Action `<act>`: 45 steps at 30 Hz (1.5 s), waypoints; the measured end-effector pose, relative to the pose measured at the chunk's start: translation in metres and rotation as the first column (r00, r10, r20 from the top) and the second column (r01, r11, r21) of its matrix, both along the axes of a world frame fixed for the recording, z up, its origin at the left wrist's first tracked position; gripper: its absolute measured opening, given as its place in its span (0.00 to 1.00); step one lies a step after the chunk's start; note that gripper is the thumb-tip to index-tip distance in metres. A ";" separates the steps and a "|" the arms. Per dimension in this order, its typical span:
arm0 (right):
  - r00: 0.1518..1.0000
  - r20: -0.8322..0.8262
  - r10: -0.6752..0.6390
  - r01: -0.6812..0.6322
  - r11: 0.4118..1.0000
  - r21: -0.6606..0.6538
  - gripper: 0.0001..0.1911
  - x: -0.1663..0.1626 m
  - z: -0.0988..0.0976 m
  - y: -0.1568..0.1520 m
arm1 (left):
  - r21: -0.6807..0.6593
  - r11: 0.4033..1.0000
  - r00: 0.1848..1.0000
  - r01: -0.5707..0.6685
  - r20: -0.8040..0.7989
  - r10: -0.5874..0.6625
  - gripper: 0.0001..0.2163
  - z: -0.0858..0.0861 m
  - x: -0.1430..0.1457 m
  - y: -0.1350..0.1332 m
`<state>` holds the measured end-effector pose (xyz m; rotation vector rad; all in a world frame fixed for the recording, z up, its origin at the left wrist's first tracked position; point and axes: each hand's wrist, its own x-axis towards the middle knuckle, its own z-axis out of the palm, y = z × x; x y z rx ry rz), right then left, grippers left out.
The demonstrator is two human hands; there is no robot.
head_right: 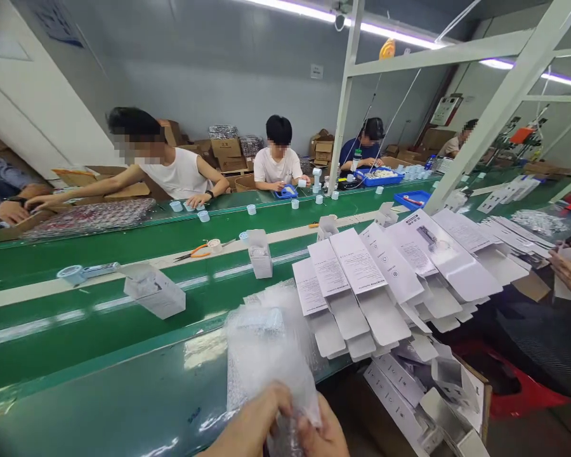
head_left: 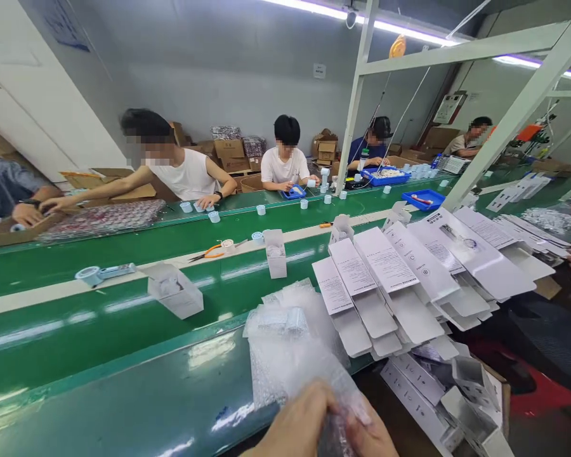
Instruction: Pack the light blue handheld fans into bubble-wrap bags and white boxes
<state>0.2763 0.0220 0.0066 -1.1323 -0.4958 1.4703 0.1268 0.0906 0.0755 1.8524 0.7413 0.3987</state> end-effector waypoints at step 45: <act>0.671 -0.612 0.419 -0.700 0.631 -0.335 0.12 -0.125 0.020 0.088 | -0.853 0.021 -0.155 -0.522 0.119 0.981 0.17 -0.029 -0.117 -0.050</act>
